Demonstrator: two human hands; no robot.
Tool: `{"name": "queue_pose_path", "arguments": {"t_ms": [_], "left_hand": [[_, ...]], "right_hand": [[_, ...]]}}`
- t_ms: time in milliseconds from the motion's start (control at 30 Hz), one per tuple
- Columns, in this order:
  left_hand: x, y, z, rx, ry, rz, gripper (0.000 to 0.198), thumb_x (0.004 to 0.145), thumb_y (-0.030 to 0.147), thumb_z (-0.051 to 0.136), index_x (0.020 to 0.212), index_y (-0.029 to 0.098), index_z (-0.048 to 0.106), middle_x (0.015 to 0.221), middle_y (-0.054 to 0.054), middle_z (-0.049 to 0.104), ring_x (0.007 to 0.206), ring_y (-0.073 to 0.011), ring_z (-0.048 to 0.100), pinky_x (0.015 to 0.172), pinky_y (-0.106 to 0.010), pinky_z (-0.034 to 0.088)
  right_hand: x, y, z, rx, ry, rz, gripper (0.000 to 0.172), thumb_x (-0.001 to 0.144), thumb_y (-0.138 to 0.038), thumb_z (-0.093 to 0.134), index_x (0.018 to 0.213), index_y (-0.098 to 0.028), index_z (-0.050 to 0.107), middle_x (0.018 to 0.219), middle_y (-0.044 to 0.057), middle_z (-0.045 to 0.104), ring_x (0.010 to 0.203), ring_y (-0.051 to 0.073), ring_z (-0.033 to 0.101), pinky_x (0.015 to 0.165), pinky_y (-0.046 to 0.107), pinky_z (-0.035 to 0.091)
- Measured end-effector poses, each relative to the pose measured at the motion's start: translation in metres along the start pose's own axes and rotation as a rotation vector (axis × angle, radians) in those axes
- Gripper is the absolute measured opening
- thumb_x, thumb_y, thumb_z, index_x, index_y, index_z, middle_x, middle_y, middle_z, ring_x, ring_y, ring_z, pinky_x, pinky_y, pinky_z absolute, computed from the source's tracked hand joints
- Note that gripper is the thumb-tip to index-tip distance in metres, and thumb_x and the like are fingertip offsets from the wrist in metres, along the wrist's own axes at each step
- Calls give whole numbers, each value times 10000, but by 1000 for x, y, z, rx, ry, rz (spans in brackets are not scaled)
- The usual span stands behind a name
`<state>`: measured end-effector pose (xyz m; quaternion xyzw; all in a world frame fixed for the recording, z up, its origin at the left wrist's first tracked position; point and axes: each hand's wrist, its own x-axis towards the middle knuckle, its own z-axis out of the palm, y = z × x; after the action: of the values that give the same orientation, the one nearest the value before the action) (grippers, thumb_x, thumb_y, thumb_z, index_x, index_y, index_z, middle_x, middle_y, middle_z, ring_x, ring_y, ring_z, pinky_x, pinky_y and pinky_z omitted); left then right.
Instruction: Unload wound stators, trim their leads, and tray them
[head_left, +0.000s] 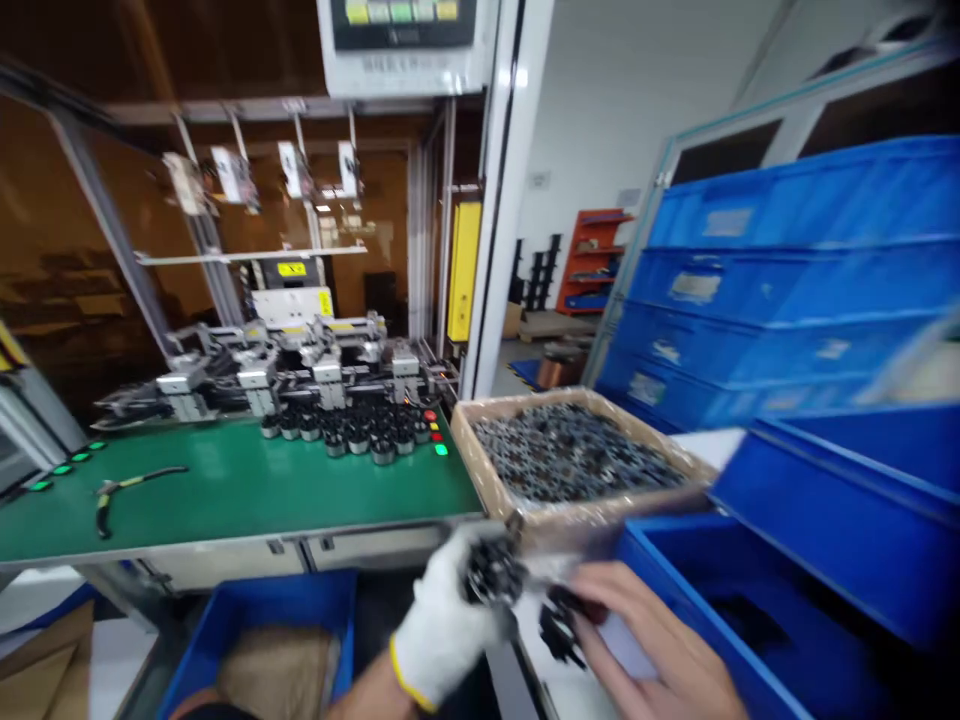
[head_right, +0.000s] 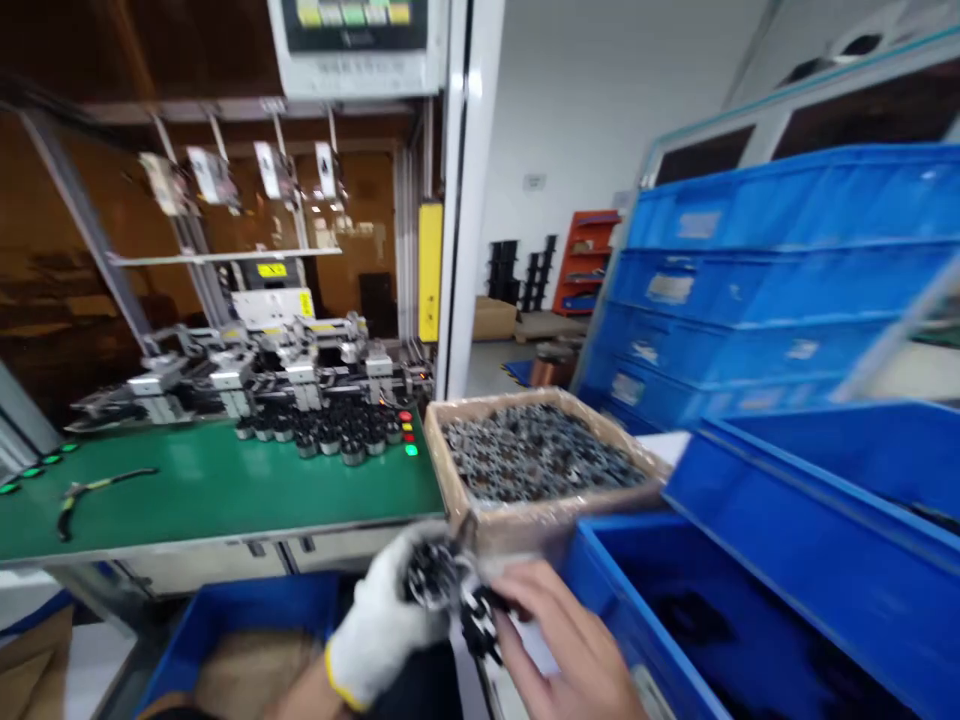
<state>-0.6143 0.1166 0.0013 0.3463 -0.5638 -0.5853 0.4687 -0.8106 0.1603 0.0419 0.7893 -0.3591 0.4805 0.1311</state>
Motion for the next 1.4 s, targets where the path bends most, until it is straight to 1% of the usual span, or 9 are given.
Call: {"name": "queue_pose_path", "arguments": {"t_ms": [100,200,267,433,567,667,867,1167,1400], "left_hand": [[-6,8,-2,-261,-35,-73,668,665,152,762,1308,193,588,1284,-82,617,1193,-238,564,1031,-319,443],[-15,4,2,-519,-155,-200,648,846,422,711,1429,257,482,1165,-79,626,891,-151,628,733,-241,511],[-22,0,6,-577,-239,-220,727,821,487,735,1455,278,448,1054,-56,625,730,-116,597,608,-215,484],[-30,9,14,-269,-238,-168,947,580,140,891,1419,279,475,1117,-17,659,883,-135,636,794,-219,525],[-27,26,11,-188,-197,-122,886,647,142,844,1429,254,443,1275,-32,622,1062,-175,628,933,-249,506],[-26,29,9,-137,-206,-128,895,661,136,826,1449,253,419,1255,-30,631,1008,-167,647,892,-241,518],[-27,27,5,-74,-226,-135,880,652,185,842,1435,227,443,1225,-28,643,1018,-175,642,906,-244,514],[-25,36,0,101,-238,-211,887,619,116,800,1430,249,468,1168,-4,664,939,-161,642,849,-231,511],[-25,40,0,164,-221,-318,862,631,135,729,1439,259,455,1090,19,672,844,-136,599,759,-212,493]], "right_hand": [[9,-13,-4,96,-25,80,228,893,-46,556,1085,-160,600,960,79,646,915,137,652,810,215,562],[10,-18,-5,154,-53,103,277,876,5,552,1108,-139,599,978,86,627,945,131,623,832,228,543],[8,-19,-5,172,-73,108,301,865,24,556,1120,-130,601,988,88,621,954,129,613,837,230,534],[6,-24,-9,183,-109,119,366,856,56,552,1172,-122,599,1032,96,598,995,119,593,870,206,521],[7,-26,-12,222,-239,60,483,852,-22,531,1333,-55,507,1215,173,546,1190,188,539,1004,276,497],[4,-24,-11,131,-270,6,536,844,-98,567,1365,-15,473,1262,202,529,1238,224,516,1016,298,491],[-2,-21,-6,-23,-194,-40,416,860,-123,584,1262,-25,552,1151,181,610,1119,220,593,934,307,524],[2,-21,-8,-43,-216,-125,392,858,-147,608,1231,-33,572,1098,183,645,1063,242,619,877,343,559],[0,-26,-5,7,-226,-70,425,855,-154,636,1252,-29,550,1105,183,628,1043,251,593,880,392,546]]}}
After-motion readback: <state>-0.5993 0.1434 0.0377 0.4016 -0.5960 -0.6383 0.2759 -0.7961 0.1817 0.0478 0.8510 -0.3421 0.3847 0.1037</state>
